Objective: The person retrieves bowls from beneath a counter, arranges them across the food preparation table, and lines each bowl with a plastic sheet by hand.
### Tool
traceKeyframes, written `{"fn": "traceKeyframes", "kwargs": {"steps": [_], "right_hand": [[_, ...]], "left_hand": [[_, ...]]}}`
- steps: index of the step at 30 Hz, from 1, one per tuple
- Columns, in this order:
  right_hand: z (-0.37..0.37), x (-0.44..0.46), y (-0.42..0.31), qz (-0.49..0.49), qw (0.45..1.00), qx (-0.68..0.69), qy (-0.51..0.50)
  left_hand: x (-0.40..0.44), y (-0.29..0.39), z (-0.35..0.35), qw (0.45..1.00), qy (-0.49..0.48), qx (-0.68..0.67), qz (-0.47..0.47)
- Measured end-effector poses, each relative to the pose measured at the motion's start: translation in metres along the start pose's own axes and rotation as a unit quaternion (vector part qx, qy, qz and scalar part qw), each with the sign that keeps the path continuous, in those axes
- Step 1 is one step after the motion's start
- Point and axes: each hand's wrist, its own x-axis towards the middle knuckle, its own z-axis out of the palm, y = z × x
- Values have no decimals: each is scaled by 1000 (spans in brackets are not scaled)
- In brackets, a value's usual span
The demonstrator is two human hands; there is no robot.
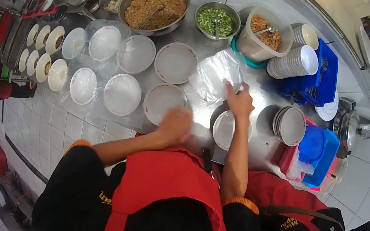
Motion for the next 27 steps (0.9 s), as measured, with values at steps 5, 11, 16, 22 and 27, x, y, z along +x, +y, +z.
{"fn": "traceKeyframes", "kwargs": {"steps": [5, 11, 16, 22, 27], "right_hand": [[33, 39, 37, -15, 998, 59, -27], [8, 60, 101, -27, 998, 28, 53], [-10, 37, 63, 8, 987, -42, 157], [46, -20, -89, -247, 967, 58, 13], [87, 7, -88, -158, 972, 162, -57]], "left_hand": [[-31, -38, 20, 990, -89, 57, -94], [-4, -15, 63, 996, 55, 65, -7], [3, -10, 48, 995, 62, -61, 52], [-53, -62, -22, 977, 162, -81, -110], [-91, -123, -17, 962, 193, 1, -194]]}}
